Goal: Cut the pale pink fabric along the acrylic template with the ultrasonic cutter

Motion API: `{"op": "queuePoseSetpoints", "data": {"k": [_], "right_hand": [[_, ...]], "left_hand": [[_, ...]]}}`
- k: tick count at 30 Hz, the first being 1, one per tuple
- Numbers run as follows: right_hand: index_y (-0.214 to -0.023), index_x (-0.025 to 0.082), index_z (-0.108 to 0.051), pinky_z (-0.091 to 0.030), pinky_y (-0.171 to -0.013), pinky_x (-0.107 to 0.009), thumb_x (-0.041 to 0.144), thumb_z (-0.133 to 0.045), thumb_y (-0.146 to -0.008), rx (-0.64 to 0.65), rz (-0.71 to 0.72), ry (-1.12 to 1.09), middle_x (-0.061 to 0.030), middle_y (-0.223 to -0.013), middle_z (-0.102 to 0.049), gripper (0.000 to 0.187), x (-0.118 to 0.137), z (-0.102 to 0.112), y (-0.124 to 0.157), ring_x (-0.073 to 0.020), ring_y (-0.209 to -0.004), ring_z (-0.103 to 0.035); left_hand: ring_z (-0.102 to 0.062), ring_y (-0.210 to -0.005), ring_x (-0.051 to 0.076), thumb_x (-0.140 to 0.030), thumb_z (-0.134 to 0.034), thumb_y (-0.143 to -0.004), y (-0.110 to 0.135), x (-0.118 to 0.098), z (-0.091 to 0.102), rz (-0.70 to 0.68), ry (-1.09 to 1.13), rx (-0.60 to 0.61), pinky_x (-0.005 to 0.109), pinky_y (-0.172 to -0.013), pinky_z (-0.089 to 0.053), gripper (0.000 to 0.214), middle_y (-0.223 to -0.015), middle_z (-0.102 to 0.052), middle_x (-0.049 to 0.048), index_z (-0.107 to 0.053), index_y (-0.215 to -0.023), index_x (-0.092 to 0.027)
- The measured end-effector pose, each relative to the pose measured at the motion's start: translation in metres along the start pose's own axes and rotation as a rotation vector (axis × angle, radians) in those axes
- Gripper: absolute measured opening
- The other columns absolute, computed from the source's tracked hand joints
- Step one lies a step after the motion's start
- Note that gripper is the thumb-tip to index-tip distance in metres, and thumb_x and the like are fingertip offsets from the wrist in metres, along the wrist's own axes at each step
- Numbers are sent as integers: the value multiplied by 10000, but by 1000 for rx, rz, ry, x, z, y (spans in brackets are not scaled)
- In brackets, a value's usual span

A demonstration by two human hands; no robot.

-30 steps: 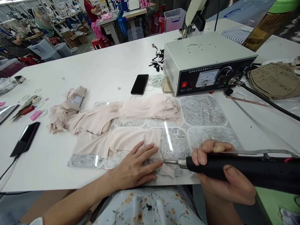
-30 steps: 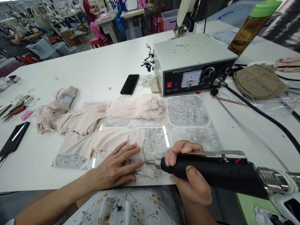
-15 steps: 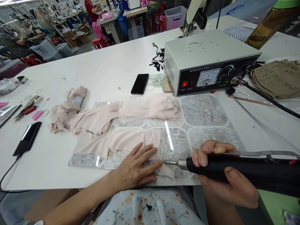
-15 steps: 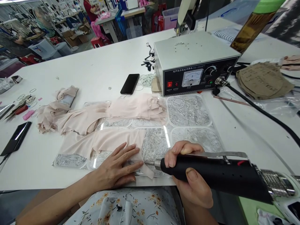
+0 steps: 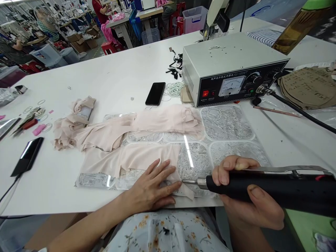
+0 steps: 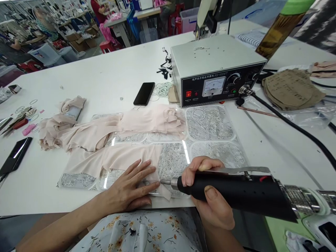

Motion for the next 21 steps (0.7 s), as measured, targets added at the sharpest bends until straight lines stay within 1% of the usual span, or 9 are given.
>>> {"op": "queuePoseSetpoints", "data": {"k": [9,12,16,18,21], "right_hand": [[-906,211,-622,-439,-495,-320,325,-626,-756,-14,-18,29,-22,-796,-492,189,1,-1,0,-122,-558,-495],[-903,218,-621,-439,-493,-324,333,-629,-754,-22,-26,37,-23,-795,-489,188,1,-1,0,-124,-558,-483],[-910,218,-618,-446,-504,-323,332,-627,-761,-16,-26,37,-21,-797,-481,188,0,0,0,-124,-569,-486],[-920,215,-619,-452,-510,-320,329,-614,-776,3,-27,37,-19,-803,-477,183,0,0,-1,-120,-570,-494],[-932,218,-619,-458,-514,-318,323,-605,-788,22,-28,40,-21,-813,-480,179,0,0,-1,-120,-577,-506]], "left_hand": [[-321,-1402,346,-447,-581,-928,-3,-1,4,-1,9,6,553,-1106,-345,408,-1348,-513,143,-565,-1268,-223],[-328,-1396,352,-452,-575,-928,-5,-1,6,5,14,4,572,-1097,-338,401,-1399,-460,172,-574,-1256,-222],[-259,-1421,381,-499,-611,-889,-7,1,6,22,48,28,615,-1088,-309,450,-1483,-337,205,-577,-1249,-232],[-230,-1429,390,-516,-629,-869,-7,2,6,25,67,44,625,-1090,-293,478,-1501,-308,198,-573,-1260,-247],[-208,-1435,393,-522,-634,-864,-8,4,7,23,85,58,638,-1100,-260,485,-1503,-310,179,-568,-1271,-266]]}}
Point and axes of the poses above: each hand's wrist, its own y-axis away from the middle knuckle, its own z-axis out of the back of the hand, x = y × z, the point moved 4 cm from there along -y, towards the middle knuckle
